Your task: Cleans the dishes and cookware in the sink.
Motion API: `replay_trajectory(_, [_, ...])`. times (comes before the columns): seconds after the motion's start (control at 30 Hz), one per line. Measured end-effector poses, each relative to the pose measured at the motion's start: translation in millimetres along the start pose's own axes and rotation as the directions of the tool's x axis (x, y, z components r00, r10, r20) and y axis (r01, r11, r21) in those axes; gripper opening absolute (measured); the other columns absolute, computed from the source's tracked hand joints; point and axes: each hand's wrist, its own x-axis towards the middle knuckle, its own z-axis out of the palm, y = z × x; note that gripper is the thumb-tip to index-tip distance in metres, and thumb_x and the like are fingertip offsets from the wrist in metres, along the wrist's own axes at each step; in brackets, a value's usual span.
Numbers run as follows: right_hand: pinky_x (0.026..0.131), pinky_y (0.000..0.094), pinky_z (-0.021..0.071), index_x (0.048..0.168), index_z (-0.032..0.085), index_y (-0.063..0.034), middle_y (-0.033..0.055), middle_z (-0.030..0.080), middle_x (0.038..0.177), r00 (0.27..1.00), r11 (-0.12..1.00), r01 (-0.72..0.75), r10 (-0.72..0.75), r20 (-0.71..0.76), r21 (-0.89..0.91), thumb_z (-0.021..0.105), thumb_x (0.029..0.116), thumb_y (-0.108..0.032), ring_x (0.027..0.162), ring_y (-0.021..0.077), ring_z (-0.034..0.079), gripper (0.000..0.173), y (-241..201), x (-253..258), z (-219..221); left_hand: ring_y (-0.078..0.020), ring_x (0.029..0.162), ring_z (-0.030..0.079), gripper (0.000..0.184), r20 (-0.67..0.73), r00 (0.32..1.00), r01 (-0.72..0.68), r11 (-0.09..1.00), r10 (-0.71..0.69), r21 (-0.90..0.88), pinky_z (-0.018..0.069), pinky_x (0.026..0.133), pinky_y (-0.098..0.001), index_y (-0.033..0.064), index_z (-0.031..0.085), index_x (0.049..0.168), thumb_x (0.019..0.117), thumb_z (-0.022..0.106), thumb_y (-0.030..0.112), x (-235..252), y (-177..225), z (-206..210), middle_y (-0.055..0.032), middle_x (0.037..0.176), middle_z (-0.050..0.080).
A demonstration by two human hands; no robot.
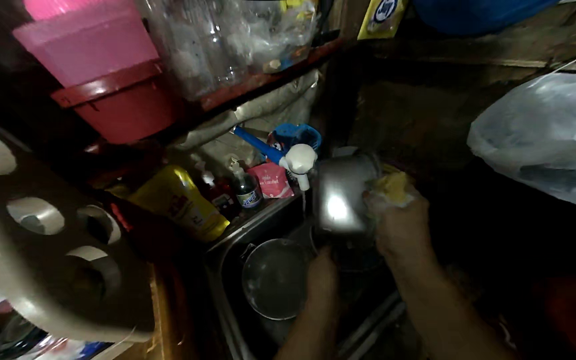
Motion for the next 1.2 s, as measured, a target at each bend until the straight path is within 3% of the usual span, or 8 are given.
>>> replay_trajectory(0.1, [0.083,0.0529,0.0574,0.131,0.058,0.0008,0.0202,0.068,0.110,0.985,0.969,0.127,-0.097,0.145,-0.214,0.067,0.0980,-0.010,0.094,0.0299,0.068,0.036,13.4,-9.4,12.3,-0.0336,0.135,0.051,0.051,-0.007,0.998,-0.068,0.991,0.068,-0.113,0.0476,0.106,-0.0494,0.0069,0.037,0.155,0.1116,0.040,0.032,1.7,21.5,-28.3,-0.0209,0.153,0.045])
replay_trajectory(0.33, [0.091,0.0623,0.0540,0.142,0.056,-0.0079,0.0245,0.070,0.113,0.796,0.677,0.350,0.148,0.586,-0.647,0.067,0.0954,-0.009,0.105,0.0440,0.069,0.048,8.6,-32.8,43.2,-0.0288,0.131,0.055,0.069,0.265,0.947,-0.201,0.979,0.183,0.041,0.0500,0.101,-0.0577,0.0280,0.040,0.156,0.1013,0.035,0.070,13.7,47.3,-54.0,-0.0084,0.148,0.053])
replay_trajectory(0.47, [0.099,0.0586,0.0516,0.144,0.057,-0.0075,0.0214,0.068,0.125,0.518,0.658,0.632,0.035,0.855,-0.410,0.058,0.0987,-0.008,0.114,0.0397,0.067,0.045,34.3,-50.6,44.4,-0.0212,0.090,0.067,0.040,0.028,0.959,-0.283,0.959,0.283,-0.008,0.0566,0.080,-0.0390,0.0045,0.056,0.138,0.1062,0.055,0.029,40.9,31.6,-71.1,-0.0147,0.106,0.068])
replay_trajectory(0.57, [0.102,0.0571,0.0495,0.141,0.059,-0.0072,0.0216,0.068,0.124,0.362,0.788,0.530,0.123,0.924,-0.313,0.066,0.0964,-0.013,0.116,0.0371,0.066,0.045,45.9,-35.8,45.6,-0.0204,0.082,0.063,0.035,-0.141,0.966,-0.231,0.969,0.217,-0.092,0.0545,0.071,-0.0365,-0.0008,0.055,0.135,0.1002,0.052,0.003,47.5,24.8,-79.5,-0.0163,0.103,0.065])
replay_trajectory(0.7, [0.103,0.0526,0.0496,0.133,0.061,-0.0027,0.0203,0.067,0.122,0.539,0.854,0.298,0.219,0.813,-0.427,0.072,0.0967,-0.035,0.113,0.0314,0.065,0.050,48.6,12.7,60.1,-0.0274,0.094,0.066,0.041,-0.203,0.954,-0.270,0.926,0.220,-0.265,0.0565,0.077,-0.0438,-0.0008,0.052,0.140,0.0990,0.050,-0.002,51.6,19.7,-74.9,-0.0216,0.115,0.064])
replay_trajectory(0.83, [0.102,0.0623,0.0487,0.153,0.045,-0.0084,0.0245,0.047,0.148,0.729,0.610,0.439,0.189,0.658,-0.660,0.087,0.0812,-0.040,0.127,0.0445,0.055,0.089,43.3,33.0,86.3,-0.0278,0.098,0.068,0.039,-0.149,0.946,-0.325,0.861,0.289,-0.390,0.0581,0.083,-0.0446,0.0018,0.048,0.144,0.1048,0.045,0.004,55.6,21.9,-65.2,-0.0217,0.118,0.065])
replay_trajectory(1.03, [0.107,0.0604,0.0452,0.132,0.063,-0.0014,0.0261,0.055,0.141,0.474,0.576,0.613,0.278,0.835,-0.540,0.056,0.1029,-0.013,0.130,0.0438,0.055,0.032,59.6,16.1,96.9,-0.0236,0.101,0.067,0.036,-0.195,0.908,-0.414,0.867,0.370,-0.279,0.0573,0.087,-0.0406,-0.0010,0.054,0.140,0.1047,0.053,0.007,60.4,41.0,-61.5,-0.0192,0.121,0.066])
replay_trajectory(1.2, [0.098,0.0568,0.0528,0.127,0.065,0.0031,0.0266,0.057,0.137,0.789,0.461,0.540,0.016,0.615,-0.704,0.054,0.1042,-0.008,0.121,0.0446,0.061,0.028,68.6,47.6,97.5,-0.0223,0.102,0.066,0.037,-0.217,0.908,-0.402,0.894,0.359,-0.200,0.0562,0.088,-0.0387,-0.0029,0.054,0.139,0.1032,0.055,0.003,60.7,36.2,-60.3,-0.0199,0.122,0.065])
